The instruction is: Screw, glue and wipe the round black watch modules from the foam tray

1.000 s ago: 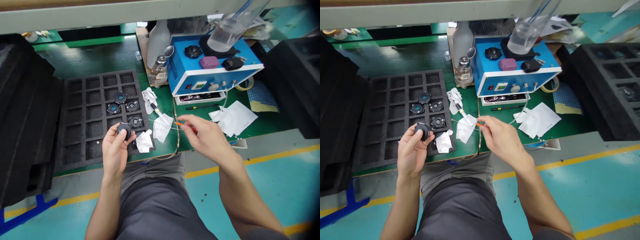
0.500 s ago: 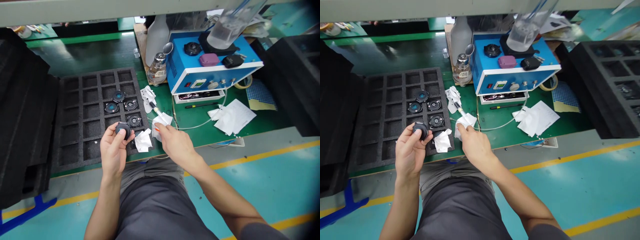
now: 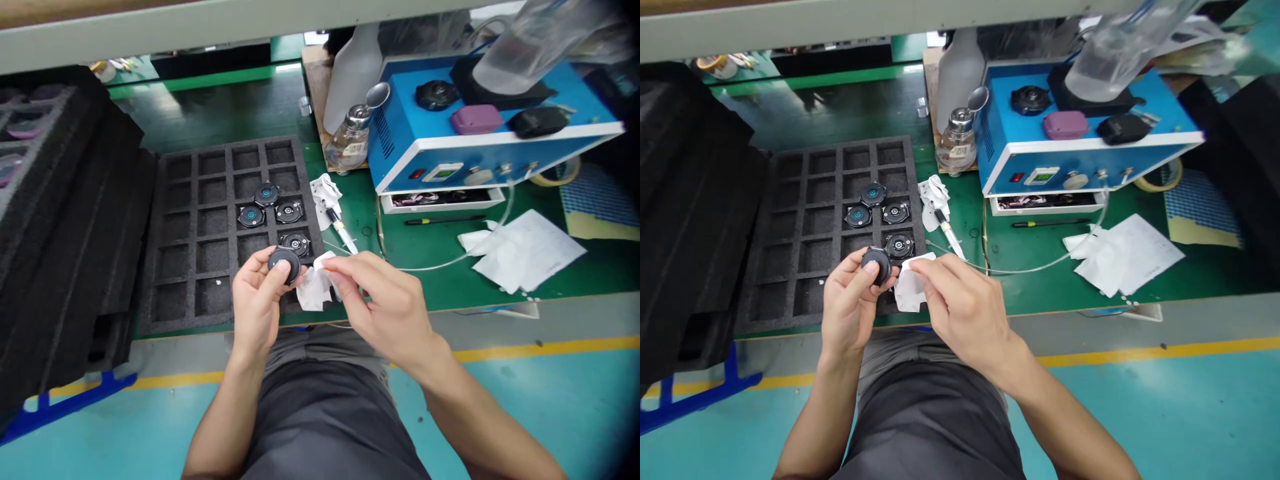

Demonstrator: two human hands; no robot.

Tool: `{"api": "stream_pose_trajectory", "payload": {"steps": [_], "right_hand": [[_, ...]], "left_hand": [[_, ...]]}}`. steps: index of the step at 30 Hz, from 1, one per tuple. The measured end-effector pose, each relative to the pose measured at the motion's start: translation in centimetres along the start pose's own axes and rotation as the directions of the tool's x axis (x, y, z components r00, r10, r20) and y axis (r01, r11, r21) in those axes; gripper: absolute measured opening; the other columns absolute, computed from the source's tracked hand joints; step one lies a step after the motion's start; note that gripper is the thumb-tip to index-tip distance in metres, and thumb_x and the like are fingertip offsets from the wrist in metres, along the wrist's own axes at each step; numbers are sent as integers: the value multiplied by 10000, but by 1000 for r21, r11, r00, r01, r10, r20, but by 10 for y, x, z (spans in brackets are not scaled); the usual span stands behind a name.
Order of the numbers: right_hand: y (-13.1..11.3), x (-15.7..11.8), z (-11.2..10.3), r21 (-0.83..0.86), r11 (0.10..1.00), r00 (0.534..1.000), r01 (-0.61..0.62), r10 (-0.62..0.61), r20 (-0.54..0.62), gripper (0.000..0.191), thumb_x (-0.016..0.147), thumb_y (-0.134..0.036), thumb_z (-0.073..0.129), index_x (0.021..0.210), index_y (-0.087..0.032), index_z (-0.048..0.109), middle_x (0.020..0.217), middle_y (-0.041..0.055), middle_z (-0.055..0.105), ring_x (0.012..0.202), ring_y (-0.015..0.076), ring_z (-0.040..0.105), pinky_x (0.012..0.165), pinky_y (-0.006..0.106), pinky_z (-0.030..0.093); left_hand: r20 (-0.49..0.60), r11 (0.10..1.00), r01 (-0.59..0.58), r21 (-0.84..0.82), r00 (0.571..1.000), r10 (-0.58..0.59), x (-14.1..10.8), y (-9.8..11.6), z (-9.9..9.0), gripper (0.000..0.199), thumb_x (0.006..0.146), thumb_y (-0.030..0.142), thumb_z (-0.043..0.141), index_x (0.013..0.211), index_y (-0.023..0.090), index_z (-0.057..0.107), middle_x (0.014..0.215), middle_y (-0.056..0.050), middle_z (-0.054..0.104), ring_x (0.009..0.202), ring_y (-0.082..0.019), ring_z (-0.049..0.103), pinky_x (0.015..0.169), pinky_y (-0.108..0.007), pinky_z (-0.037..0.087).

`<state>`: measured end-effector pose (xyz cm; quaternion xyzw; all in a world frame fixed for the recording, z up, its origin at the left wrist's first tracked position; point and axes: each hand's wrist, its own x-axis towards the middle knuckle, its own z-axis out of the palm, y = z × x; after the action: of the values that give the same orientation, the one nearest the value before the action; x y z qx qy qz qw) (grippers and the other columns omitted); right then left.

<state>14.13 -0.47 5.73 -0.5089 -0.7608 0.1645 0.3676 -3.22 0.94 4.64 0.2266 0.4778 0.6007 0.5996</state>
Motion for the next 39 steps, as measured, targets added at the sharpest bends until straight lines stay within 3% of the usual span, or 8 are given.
{"api": "stream_pose_trajectory", "payload": {"steps": [5, 21, 28, 34, 39], "right_hand": [[-8, 6, 6, -4, 1000, 997, 13, -13, 80, 266, 1019, -196, 516, 1174, -235, 728, 971, 43, 777, 834, 156, 716, 751, 300, 562], [-7, 8, 4, -208, 972, 993, 105, -90, 78, 277, 976, -121, 549, 1134, -218, 754, 901, 29, 770, 743, 147, 710, 617, 269, 483], [-9, 10, -1, -302, 935, 976, 188, -144, 163, 319, 984, -108, 509, 1156, -226, 749, 917, 21, 780, 742, 143, 715, 543, 272, 412], [-7, 11, 4, -289, 946, 986, 144, -113, 123, 281, 975, -114, 560, 1145, -219, 758, 918, 14, 772, 764, 135, 722, 571, 259, 433], [-11, 8, 2, -384, 904, 982, 187, -160, 102, 263, 965, -111, 579, 1116, -214, 769, 876, 15, 765, 715, 151, 711, 545, 294, 414]], "left_hand": [[-5, 1000, -12, -14, 1000, 12, 0, -1, -3, 345, 689, 274, 916, 942, 174, 704, 815, -6, 755, 667, -117, 709, 612, -214, 591], [-3, 983, -157, 93, 987, 158, 0, -11, -4, 279, 700, 255, 908, 934, 203, 767, 892, -32, 754, 748, -141, 691, 635, -231, 589], [-42, 973, -196, 119, 978, 202, -1, -16, -4, 269, 713, 250, 901, 940, 192, 769, 890, -31, 757, 734, -134, 689, 626, -234, 603], [-25, 964, -225, 139, 973, 230, 1, -18, -7, 294, 696, 267, 913, 918, 180, 740, 865, -19, 747, 730, -124, 681, 663, -243, 604], [-47, 964, -210, 161, 974, 220, 0, -18, -6, 295, 695, 268, 907, 901, 169, 720, 833, -13, 740, 717, -124, 690, 681, -244, 595]]}}
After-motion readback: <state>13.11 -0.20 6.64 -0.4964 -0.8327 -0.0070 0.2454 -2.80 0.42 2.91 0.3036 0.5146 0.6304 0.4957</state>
